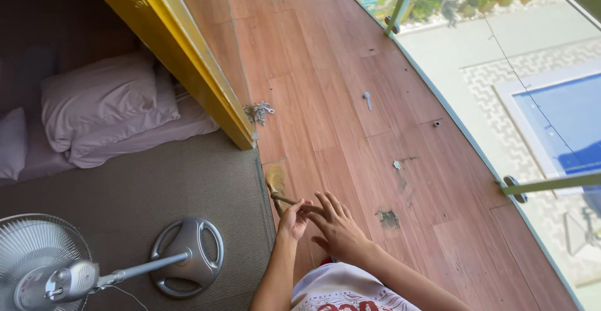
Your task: The person sweeps the floor of a bedroom and an adjacent room using a traditional straw broom. They move debris from the wooden floor near a glass door and continue sweeping along the walls and furniture in the second room.
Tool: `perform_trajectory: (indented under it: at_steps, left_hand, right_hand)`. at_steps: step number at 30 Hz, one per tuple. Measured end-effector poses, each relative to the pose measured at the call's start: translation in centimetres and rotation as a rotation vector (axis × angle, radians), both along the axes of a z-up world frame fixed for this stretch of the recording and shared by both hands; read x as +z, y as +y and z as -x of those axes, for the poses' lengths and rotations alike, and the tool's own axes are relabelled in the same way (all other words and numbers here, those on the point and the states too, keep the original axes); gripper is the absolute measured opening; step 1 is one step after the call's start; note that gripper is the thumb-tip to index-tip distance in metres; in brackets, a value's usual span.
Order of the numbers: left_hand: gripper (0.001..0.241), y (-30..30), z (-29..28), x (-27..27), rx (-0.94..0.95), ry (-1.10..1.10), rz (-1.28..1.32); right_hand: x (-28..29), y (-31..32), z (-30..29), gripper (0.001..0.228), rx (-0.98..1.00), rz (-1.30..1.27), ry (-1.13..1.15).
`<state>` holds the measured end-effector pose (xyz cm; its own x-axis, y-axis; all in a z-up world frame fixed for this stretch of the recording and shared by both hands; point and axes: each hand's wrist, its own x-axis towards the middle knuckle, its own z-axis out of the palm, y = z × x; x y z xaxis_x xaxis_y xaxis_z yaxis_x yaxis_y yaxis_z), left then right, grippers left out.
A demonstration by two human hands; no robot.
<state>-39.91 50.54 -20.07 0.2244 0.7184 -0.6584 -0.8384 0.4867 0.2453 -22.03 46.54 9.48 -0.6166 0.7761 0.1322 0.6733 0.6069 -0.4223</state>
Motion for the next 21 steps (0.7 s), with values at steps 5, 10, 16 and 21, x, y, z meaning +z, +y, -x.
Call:
perform_trajectory:
  at_steps: [5, 10, 16, 21]
  left_hand:
    - [0.015, 4.1, 7.9, 2.1, 0.278, -0.043, 0.018]
    - [0.018, 9.5, 14.2, 2.7, 0.58, -0.057, -0.008]
    - [0.029, 12.7, 23.3, 5.0, 0.881, -0.021, -0.108]
    - [0.03, 14.4, 34.6, 3.0, 0.945, -0.008, -0.192]
  right_hand:
    - [-3.0, 10.2, 5.7, 0.048, 0.08, 0.489, 0.125]
    - [-5.8, 20.4, 14.4, 0.044, 0.172, 0.95, -0.035]
    - [-5.1, 27.6, 28.2, 0.042, 0.36, 1.072, 0.05]
    - [-2.3, 29.7, 41.9, 0.047, 0.445, 1.087, -0.129]
